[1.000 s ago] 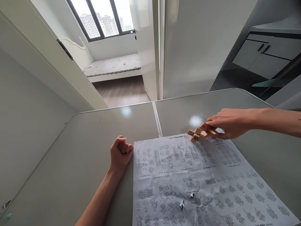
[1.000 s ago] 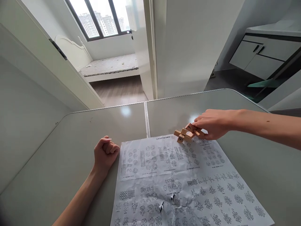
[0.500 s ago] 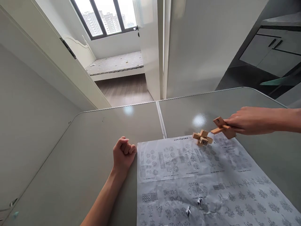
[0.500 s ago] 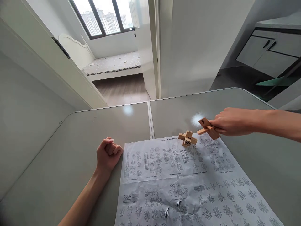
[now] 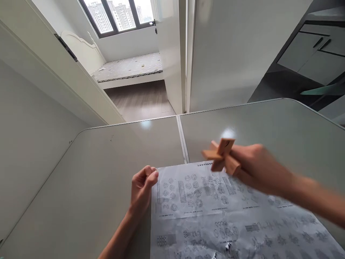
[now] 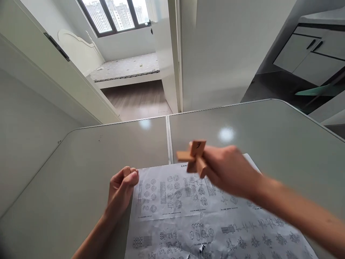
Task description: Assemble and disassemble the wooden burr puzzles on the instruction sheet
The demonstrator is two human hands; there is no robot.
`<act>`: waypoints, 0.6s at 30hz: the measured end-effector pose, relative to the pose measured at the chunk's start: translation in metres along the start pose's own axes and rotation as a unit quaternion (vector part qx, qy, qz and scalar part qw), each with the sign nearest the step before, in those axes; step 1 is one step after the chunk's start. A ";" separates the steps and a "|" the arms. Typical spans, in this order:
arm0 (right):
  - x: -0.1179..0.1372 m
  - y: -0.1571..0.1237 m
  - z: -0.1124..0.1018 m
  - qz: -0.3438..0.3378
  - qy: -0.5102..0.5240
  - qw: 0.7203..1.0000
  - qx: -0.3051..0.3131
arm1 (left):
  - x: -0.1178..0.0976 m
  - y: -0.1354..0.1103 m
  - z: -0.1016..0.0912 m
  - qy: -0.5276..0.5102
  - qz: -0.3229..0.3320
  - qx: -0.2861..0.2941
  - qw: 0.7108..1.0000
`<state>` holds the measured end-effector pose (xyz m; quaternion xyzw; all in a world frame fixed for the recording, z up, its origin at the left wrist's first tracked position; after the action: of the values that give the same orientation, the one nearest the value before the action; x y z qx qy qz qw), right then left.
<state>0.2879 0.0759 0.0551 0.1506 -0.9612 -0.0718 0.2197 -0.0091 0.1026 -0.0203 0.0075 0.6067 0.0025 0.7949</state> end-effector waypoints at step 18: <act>0.059 0.010 0.107 0.026 0.236 0.971 0.005 | 0.006 -0.024 0.057 0.234 0.063 0.258 0.935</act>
<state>0.1875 0.0747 -0.0149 0.1397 -0.8860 -0.0234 0.4415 0.0471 0.0780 -0.0116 0.2495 0.7537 -0.1021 0.5994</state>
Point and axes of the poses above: each hand's wrist, its own y-axis towards the middle knuckle, its own z-axis out of the palm, x = y × z, the point moved 9 cm from there along y, towards the middle knuckle, and after that the axes turned 7 degrees about z, right-handed, at the moved point
